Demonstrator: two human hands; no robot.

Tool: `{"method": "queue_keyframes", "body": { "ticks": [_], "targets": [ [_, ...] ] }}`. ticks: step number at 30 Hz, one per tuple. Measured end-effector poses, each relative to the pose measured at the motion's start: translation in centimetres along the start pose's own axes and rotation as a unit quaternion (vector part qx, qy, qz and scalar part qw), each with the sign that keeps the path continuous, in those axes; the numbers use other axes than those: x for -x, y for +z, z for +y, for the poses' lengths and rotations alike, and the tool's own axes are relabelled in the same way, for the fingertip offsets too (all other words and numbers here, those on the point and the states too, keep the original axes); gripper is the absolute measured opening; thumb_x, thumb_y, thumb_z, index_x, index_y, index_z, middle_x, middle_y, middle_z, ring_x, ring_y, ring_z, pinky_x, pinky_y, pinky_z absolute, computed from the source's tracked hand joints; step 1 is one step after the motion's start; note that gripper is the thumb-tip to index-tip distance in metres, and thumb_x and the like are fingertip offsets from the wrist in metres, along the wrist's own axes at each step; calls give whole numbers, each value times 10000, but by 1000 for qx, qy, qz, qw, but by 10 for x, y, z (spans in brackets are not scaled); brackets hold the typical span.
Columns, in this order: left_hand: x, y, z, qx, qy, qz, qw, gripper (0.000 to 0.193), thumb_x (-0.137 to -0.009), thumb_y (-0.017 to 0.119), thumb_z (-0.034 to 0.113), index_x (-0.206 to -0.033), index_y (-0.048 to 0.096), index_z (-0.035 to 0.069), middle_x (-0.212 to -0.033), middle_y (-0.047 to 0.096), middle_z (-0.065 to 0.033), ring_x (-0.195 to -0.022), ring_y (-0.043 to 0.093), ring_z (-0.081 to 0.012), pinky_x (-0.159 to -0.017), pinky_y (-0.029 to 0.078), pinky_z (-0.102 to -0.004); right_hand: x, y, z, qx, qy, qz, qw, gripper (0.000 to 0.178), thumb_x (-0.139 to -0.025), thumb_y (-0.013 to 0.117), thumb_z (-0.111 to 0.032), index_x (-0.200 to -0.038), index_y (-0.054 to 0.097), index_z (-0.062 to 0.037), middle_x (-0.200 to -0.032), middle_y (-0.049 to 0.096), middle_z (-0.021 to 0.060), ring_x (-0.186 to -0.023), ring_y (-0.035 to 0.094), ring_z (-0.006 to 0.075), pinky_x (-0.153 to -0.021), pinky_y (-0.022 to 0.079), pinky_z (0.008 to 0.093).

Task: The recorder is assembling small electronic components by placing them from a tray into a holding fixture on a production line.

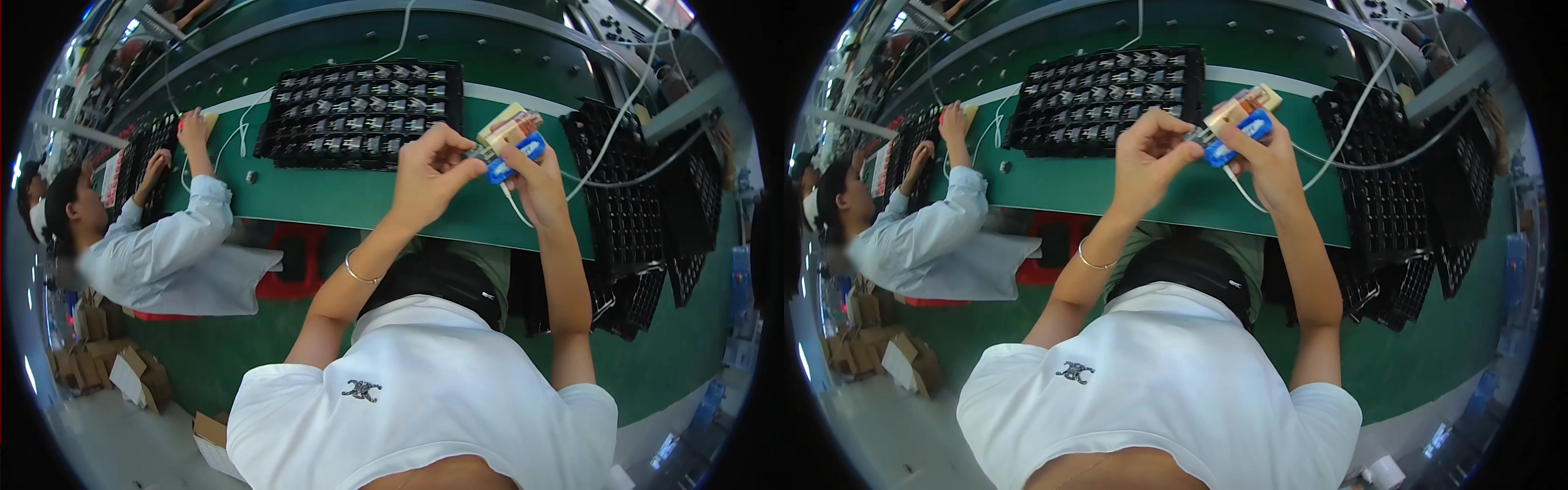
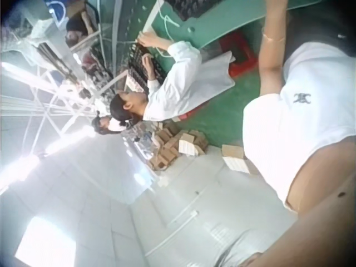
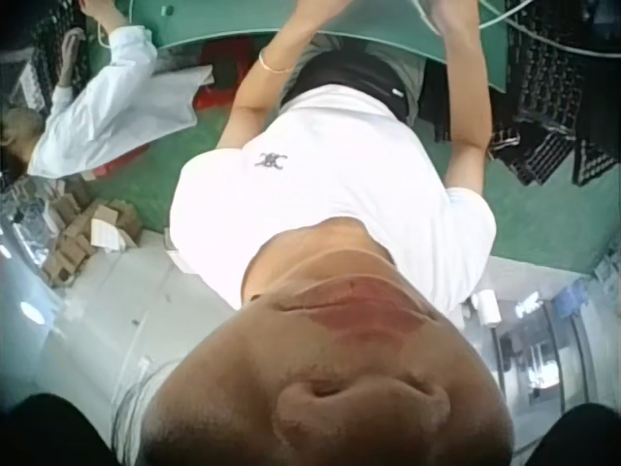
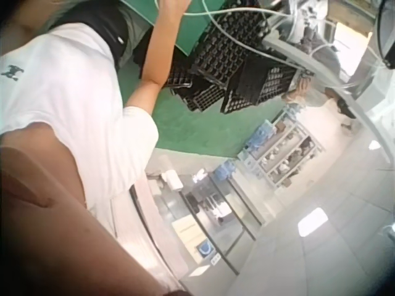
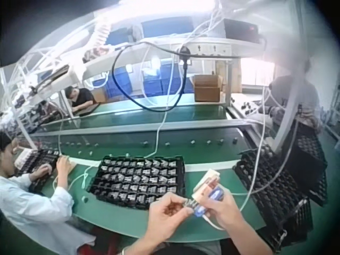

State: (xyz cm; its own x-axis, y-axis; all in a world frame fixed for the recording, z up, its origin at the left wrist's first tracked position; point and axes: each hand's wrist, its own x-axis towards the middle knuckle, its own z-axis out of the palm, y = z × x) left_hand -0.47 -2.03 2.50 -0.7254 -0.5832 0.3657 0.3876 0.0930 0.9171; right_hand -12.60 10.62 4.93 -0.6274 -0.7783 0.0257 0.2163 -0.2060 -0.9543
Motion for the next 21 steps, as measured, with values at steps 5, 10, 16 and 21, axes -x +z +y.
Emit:
{"method": "queue_keyframes", "body": {
  "ticks": [5, 10, 16, 21],
  "targets": [
    [-4, -9, -9, 60, -72, -76, 993, 279, -777, 801, 51, -946, 582, 14, -838, 598, 3, -723, 554, -34, -633, 446, -179, 5, -4, 1, 0, 50, -35, 998, 362, -859, 712, -159, -1169, 593, -13, -939, 658, 25, -684, 579, 29, -499, 417, 156],
    [-4, -26, -11, 6, -102, -128, 986, 371, -741, 818, 65, -1021, 575, 37, -861, 625, -12, -730, 571, -53, -654, 473, -207, 2, -17, 7, -12, 87, -72, 994, 437, -853, 711, -149, -1235, 550, -11, -993, 652, 32, -743, 593, 48, -549, 462, 193],
    [-30, -152, -1, -486, 24, 173, 856, 246, -777, 776, 227, -822, 650, 20, -675, 628, -50, -615, 593, -149, -584, 476, -291, -35, -77, 20, 280, -119, 88, 949, 425, -862, 709, -232, -1162, 581, 41, -961, 658, 52, -806, 620, 116, -687, 493, 237],
    [-65, -229, -14, -739, -133, 173, 637, 537, -829, 624, 570, -805, 692, 37, -824, 695, -166, -793, 674, -343, -669, 523, -440, -48, -102, 40, 518, -135, 140, 833, 406, -837, 726, -240, -1122, 597, 19, -898, 674, 93, -774, 641, 167, -723, 503, 288]
  ]
}}
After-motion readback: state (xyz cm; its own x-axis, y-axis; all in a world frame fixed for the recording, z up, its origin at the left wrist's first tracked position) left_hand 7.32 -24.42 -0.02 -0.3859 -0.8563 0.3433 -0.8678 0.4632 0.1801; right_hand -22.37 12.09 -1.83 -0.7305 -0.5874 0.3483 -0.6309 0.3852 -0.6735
